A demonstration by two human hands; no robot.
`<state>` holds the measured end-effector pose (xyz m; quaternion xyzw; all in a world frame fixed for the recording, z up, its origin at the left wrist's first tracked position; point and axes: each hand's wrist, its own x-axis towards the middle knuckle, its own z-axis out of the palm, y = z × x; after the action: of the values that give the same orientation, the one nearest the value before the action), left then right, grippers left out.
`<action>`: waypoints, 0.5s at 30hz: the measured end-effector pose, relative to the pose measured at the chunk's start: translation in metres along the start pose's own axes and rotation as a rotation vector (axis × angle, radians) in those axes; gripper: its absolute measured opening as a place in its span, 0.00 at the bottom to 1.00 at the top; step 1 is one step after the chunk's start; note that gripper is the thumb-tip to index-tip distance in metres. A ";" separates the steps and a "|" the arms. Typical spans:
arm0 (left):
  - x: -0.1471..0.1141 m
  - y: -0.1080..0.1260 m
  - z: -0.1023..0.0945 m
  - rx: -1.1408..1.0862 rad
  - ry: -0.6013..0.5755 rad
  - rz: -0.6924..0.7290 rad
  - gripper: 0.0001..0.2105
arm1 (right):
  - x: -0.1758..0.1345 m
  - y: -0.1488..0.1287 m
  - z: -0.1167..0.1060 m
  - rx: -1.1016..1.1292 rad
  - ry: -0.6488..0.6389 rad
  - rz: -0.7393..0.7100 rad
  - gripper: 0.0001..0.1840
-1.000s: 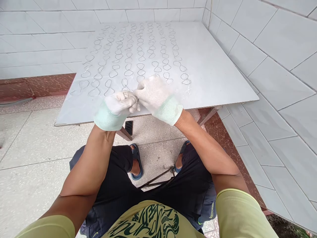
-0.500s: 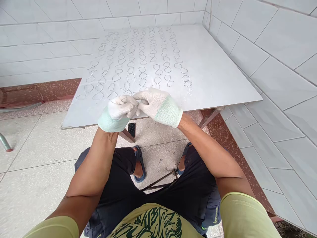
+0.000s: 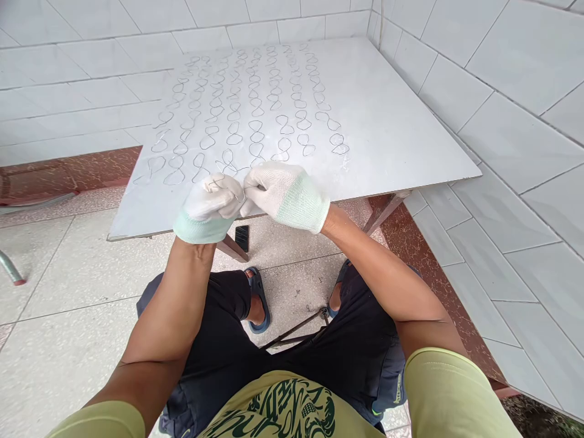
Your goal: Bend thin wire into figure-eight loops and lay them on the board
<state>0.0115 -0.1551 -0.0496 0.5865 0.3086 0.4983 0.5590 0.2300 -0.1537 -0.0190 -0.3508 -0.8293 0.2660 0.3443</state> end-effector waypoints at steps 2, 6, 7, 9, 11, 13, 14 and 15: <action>0.002 -0.001 -0.001 -0.016 -0.040 0.016 0.36 | -0.002 -0.003 -0.004 -0.154 0.015 -0.044 0.20; 0.005 -0.008 -0.004 0.036 -0.060 0.058 0.34 | -0.004 -0.007 -0.010 -0.458 -0.044 -0.165 0.20; 0.006 -0.011 -0.006 0.057 -0.053 0.075 0.32 | -0.004 -0.009 -0.011 -0.528 -0.058 -0.184 0.20; 0.007 -0.015 -0.009 0.088 -0.050 0.107 0.29 | -0.003 -0.012 -0.013 -0.648 -0.061 -0.196 0.21; 0.008 -0.019 -0.011 0.093 -0.071 0.121 0.28 | 0.000 -0.016 -0.015 -0.729 -0.066 -0.197 0.22; 0.008 -0.020 -0.012 0.078 -0.089 0.106 0.28 | 0.003 -0.017 -0.016 -0.775 -0.089 -0.203 0.21; 0.008 -0.020 -0.013 0.070 -0.092 0.094 0.29 | 0.004 -0.018 -0.016 -0.796 -0.094 -0.200 0.20; 0.008 -0.019 -0.013 0.062 -0.093 0.082 0.30 | 0.004 -0.018 -0.016 -0.816 -0.093 -0.199 0.19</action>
<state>0.0059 -0.1400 -0.0677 0.6382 0.2730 0.4833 0.5334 0.2329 -0.1585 0.0053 -0.3643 -0.9110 -0.1033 0.1632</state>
